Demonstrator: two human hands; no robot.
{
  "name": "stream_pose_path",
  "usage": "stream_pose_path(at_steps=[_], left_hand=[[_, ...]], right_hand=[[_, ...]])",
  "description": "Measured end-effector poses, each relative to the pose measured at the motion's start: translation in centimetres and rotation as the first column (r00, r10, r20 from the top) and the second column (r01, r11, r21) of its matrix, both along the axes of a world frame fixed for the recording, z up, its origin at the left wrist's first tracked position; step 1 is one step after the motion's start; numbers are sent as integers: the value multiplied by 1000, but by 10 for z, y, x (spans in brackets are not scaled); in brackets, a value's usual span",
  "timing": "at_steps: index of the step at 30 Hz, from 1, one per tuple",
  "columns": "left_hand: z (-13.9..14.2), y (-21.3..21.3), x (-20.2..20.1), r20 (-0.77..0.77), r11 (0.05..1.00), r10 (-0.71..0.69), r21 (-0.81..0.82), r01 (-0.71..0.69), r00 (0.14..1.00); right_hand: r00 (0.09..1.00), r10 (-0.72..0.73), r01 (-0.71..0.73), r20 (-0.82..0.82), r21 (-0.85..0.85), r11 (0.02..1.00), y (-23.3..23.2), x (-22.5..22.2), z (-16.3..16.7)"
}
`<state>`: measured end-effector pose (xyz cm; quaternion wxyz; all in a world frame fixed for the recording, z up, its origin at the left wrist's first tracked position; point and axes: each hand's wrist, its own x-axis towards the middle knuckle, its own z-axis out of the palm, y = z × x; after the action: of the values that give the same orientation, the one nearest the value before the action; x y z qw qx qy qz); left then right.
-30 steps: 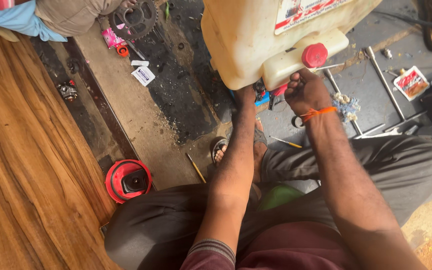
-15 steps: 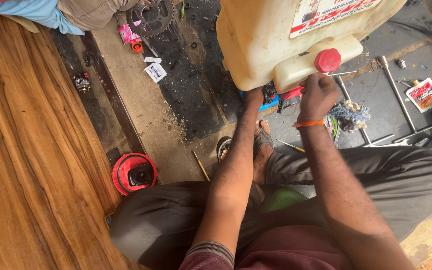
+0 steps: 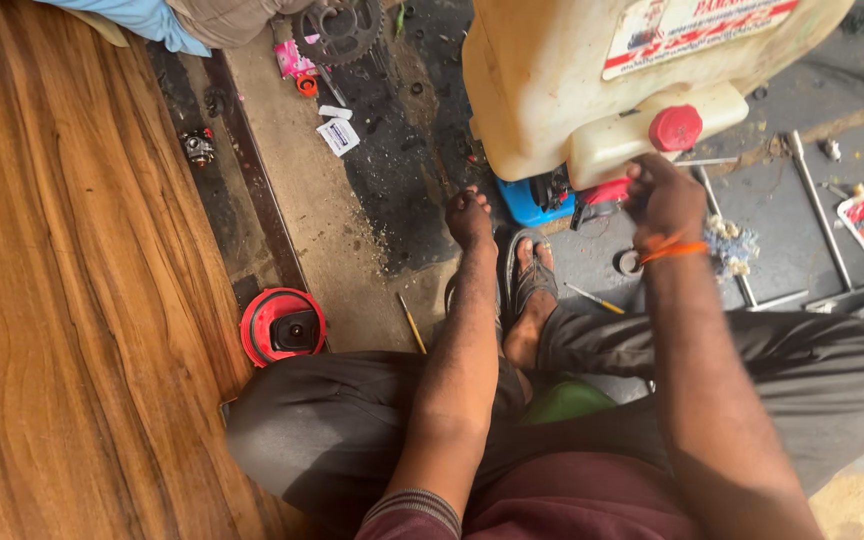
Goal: The person is sitting on the floor and working on a small engine. They use a cloth to wipe a small white container, then attach it to the engine. They also use a screwdriver to adjust a part on the engine and handle a red circular object.
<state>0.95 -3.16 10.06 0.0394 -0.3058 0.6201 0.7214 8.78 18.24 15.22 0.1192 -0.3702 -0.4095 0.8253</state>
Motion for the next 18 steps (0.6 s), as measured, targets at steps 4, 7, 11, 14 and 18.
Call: stream_pose_path(at_steps=[4, 7, 11, 14, 18], left_hand=[[-8, 14, 6, -96, 989, -143, 24, 146, 985], [-7, 20, 9, -110, 984, -180, -28, 178, 978], [7, 18, 5, -93, 992, -121, -54, 117, 988], [18, 14, 4, -150, 948, -107, -313, 55, 983], [48, 9, -9, -283, 925, -36, -372, -75, 959]], right_hand=[[993, -118, 106, 15, 334, 937, -1, 3, 0], [999, -9, -8, -44, -363, 932, -1, 2, 0], [1000, 15, -20, 18, 355, 935, 3, -1, 0], [999, 8, 1, -46, 190, 982, 6, -1, -4], [998, 45, -52, -32, -268, 962, 2, -1, -1]])
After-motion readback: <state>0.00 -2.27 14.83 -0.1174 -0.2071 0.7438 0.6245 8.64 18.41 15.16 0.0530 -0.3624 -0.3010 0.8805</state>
